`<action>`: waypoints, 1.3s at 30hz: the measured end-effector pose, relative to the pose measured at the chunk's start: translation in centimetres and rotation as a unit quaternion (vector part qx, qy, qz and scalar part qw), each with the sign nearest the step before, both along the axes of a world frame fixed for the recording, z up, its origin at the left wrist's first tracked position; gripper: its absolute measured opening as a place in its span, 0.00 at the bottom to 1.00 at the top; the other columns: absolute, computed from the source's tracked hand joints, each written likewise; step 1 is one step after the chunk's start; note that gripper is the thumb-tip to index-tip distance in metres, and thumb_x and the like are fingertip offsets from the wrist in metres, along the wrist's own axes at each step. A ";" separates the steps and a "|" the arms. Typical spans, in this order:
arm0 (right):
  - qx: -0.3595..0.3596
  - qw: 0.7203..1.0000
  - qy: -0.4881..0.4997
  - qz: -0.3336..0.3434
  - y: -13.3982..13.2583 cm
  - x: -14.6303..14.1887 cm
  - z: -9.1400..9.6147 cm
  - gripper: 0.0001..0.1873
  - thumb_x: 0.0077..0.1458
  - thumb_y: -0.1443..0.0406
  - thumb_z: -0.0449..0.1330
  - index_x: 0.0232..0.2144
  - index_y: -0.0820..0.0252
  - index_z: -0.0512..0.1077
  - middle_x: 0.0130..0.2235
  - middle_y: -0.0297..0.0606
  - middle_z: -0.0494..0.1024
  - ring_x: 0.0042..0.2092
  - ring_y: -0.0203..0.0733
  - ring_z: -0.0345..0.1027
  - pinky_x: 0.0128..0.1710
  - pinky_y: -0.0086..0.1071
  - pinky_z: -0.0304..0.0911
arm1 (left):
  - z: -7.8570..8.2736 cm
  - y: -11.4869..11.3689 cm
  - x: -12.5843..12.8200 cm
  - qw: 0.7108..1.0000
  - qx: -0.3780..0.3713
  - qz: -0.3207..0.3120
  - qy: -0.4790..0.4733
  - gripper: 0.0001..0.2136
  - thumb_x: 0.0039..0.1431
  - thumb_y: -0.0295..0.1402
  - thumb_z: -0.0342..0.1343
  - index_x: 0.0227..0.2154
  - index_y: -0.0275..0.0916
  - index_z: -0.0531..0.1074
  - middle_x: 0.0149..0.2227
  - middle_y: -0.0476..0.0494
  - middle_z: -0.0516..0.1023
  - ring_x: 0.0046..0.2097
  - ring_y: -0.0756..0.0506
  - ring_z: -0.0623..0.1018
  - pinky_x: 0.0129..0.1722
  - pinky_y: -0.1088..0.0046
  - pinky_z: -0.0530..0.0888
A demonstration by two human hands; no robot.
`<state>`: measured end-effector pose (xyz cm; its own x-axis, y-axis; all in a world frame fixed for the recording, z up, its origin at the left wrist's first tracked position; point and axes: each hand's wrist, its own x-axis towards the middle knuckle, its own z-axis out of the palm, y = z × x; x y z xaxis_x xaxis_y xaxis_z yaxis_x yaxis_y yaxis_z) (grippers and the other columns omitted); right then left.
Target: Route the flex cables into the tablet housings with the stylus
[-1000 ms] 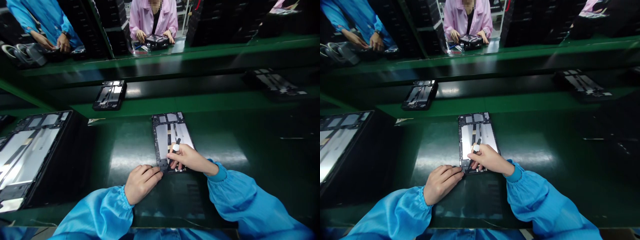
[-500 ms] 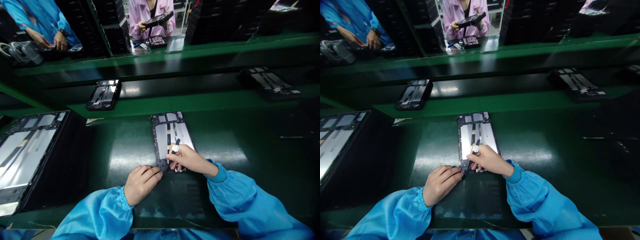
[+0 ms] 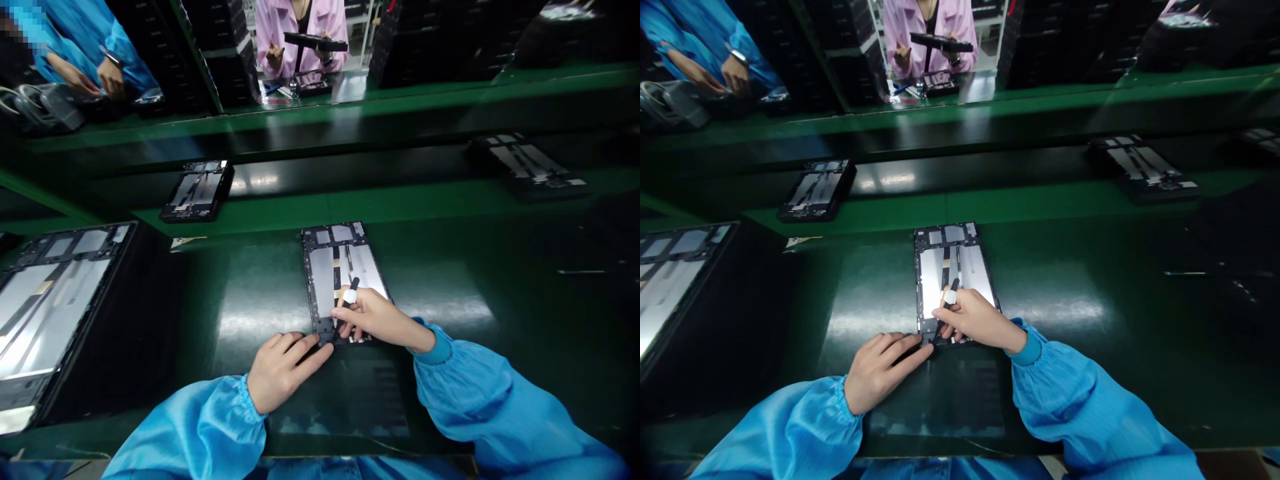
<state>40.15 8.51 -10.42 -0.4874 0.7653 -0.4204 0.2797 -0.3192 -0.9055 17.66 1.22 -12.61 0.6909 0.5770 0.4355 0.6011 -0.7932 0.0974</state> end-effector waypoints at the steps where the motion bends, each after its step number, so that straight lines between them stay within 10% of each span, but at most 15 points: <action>1: 0.000 1.000 0.001 0.002 0.0 0.0 0.0 0.11 0.54 0.58 0.61 0.31 0.60 0.67 0.22 0.35 0.77 0.25 0.39 0.76 0.19 0.24 0.67 | 0.1 -0.1 0.0 1.000 0.008 0.000 0.017 0.14 0.68 0.24 0.47 0.52 0.39 0.71 0.46 0.43 0.78 0.42 0.44 0.73 0.35 0.69 0.69; 15: 0.194 0.977 -0.064 -0.066 -3.1 3.4 0.1 0.14 0.63 0.55 0.57 0.29 0.57 0.70 0.28 0.36 0.76 0.31 0.45 0.75 0.30 0.33 0.70 | 0.3 -0.2 0.4 0.999 -0.017 0.021 0.030 0.14 0.69 0.24 0.44 0.51 0.39 0.71 0.46 0.41 0.75 0.41 0.44 0.73 0.37 0.68 0.71; 39: 0.190 0.977 -0.057 -0.080 -3.0 3.1 -0.3 0.13 0.61 0.56 0.58 0.29 0.57 0.69 0.24 0.35 0.75 0.27 0.44 0.74 0.26 0.33 0.67 | -0.8 -0.4 0.5 0.997 -0.004 0.030 0.066 0.17 0.67 0.25 0.47 0.57 0.42 0.67 0.48 0.38 0.74 0.46 0.42 0.74 0.40 0.66 0.71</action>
